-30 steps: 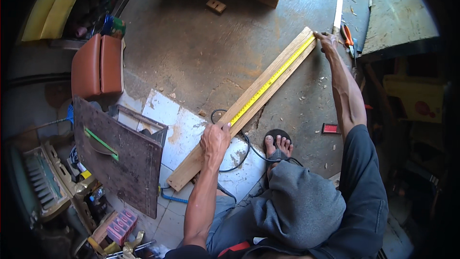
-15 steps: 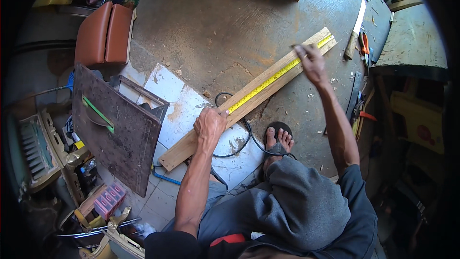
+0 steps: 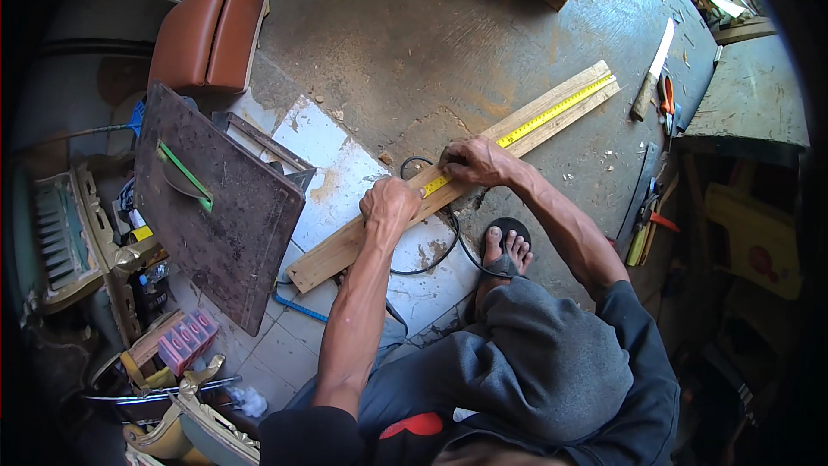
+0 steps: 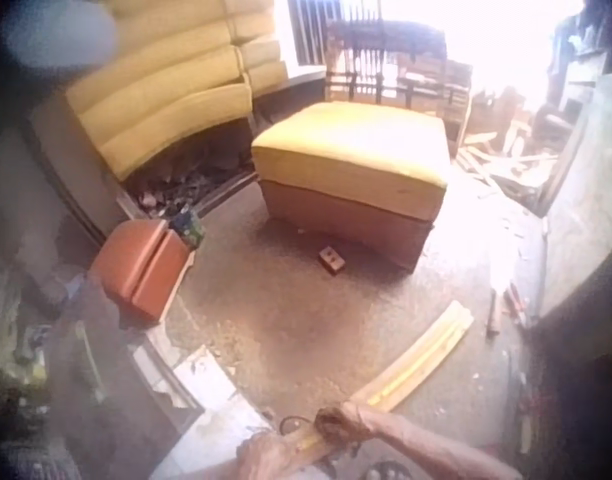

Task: The person measures a yellow foam cushion and a wooden plank using a tape measure and pencil. They then plug in a power tool and use a circular saw to cut the wooden plank on a workbench.

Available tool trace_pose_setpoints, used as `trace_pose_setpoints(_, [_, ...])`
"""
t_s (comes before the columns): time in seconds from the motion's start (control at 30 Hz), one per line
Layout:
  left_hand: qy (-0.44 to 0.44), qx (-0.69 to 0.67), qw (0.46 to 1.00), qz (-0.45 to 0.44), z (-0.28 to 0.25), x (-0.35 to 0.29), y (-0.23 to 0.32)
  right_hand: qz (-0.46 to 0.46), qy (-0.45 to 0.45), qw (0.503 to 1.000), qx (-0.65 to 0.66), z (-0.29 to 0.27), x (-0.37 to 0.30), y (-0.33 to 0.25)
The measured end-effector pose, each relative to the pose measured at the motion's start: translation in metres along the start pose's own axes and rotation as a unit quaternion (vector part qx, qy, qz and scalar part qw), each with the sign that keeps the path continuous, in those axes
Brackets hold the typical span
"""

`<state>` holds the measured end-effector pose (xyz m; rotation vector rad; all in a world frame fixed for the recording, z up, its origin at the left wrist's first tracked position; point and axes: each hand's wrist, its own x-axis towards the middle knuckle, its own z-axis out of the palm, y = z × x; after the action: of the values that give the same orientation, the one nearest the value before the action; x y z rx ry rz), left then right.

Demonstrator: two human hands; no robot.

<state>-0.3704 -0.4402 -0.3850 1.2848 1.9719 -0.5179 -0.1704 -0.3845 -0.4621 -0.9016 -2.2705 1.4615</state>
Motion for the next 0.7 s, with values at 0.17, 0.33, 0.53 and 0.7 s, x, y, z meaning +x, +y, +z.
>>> trace_pose_setpoints(0.17, [-0.013,-0.003,1.000,0.001,-0.0008,0.0034,-0.0023,0.011,-0.026,1.000,-0.001,0.0009,0.0001,0.0004])
trace_pose_setpoints(0.33, [-0.019,-0.008,1.000,-0.003,-0.0013,0.0052,-0.0026,0.004,-0.016,1.000,-0.008,0.0053,0.0003,0.0025])
trace_pose_setpoints(0.53, [-0.020,-0.010,1.000,-0.014,0.0000,0.0051,-0.0015,0.017,-0.002,0.999,-0.038,0.0073,0.0001,-0.0040])
trace_pose_setpoints(0.7, [-0.032,-0.011,0.999,-0.009,-0.0043,0.0069,-0.0021,0.010,-0.013,0.999,-0.051,0.0060,0.0069,-0.0042])
